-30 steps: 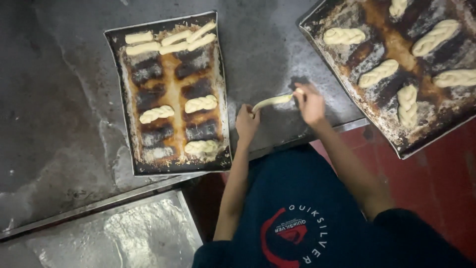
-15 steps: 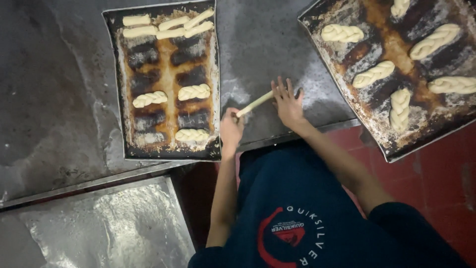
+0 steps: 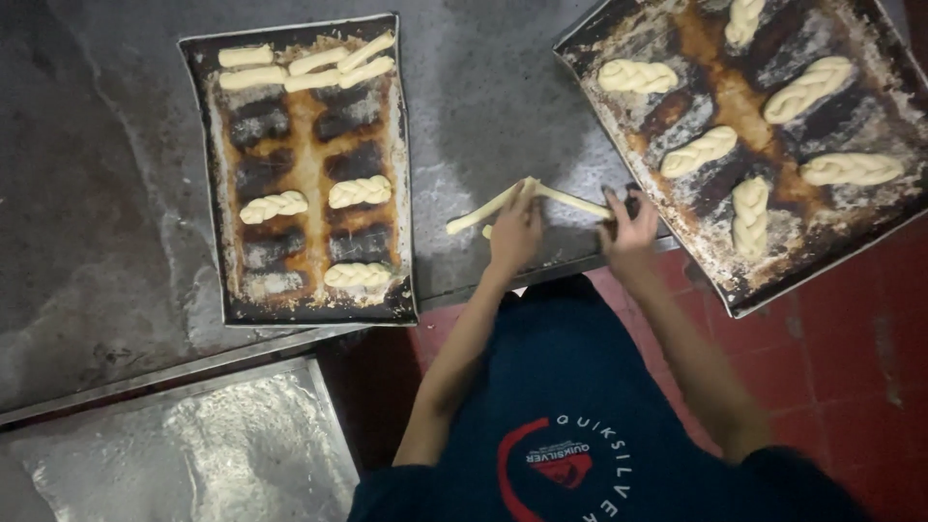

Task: Braiding strips of dough into loaves and placing them on baking trays in a bakery.

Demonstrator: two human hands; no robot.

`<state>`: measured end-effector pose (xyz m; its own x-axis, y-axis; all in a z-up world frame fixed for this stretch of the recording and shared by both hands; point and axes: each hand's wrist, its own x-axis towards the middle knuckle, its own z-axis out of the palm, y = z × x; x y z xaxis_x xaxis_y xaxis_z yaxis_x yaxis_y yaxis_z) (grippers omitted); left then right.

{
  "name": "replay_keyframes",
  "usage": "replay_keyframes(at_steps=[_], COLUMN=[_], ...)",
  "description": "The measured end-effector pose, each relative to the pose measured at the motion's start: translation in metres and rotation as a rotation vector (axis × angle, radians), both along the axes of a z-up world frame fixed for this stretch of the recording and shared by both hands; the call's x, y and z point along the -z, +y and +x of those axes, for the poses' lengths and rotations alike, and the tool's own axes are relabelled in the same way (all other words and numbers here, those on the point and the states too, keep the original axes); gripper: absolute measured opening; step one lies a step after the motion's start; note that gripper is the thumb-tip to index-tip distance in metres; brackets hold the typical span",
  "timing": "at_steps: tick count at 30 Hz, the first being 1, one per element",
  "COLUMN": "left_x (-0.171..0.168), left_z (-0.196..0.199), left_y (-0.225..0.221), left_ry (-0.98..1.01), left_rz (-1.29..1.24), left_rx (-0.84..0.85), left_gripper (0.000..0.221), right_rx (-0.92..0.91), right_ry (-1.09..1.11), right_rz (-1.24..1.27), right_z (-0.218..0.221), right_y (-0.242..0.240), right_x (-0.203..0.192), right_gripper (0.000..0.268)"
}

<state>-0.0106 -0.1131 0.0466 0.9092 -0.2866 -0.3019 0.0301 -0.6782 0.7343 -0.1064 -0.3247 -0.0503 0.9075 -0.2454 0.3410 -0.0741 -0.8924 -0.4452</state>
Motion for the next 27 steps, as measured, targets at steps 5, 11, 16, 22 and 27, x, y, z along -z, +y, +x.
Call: replay_keyframes(at_steps=[5,11,16,22,27], left_x=[0.056,0.035,0.033,0.072,0.041], left_z=[-0.009,-0.051,-0.081,-0.07,-0.06], left_y=[0.022,0.048,0.057,0.051,0.049], left_ry=[0.565,0.367,0.184,0.134,0.243], left_rz=[-0.991,-0.887,-0.195,0.237,0.29], left_rx=[-0.765,-0.816,-0.485,-0.011,0.122], left_gripper=[0.027,0.028,0.02,0.038,0.065], right_rx=[-0.066,0.023,-0.089,-0.196,-0.181], right_ry=[0.286,0.25,0.214,0.122,0.769], right_rz=[0.955,1.357,0.683,-0.179,-0.08], right_z=[0.004,0.044,0.084,0.114,0.147], right_y=[0.074,0.083,0.086,0.114,0.131], right_x=[-0.039,-0.023,-0.022,-0.044,-0.073], right_gripper=[0.054,0.025,0.014,0.03,0.084])
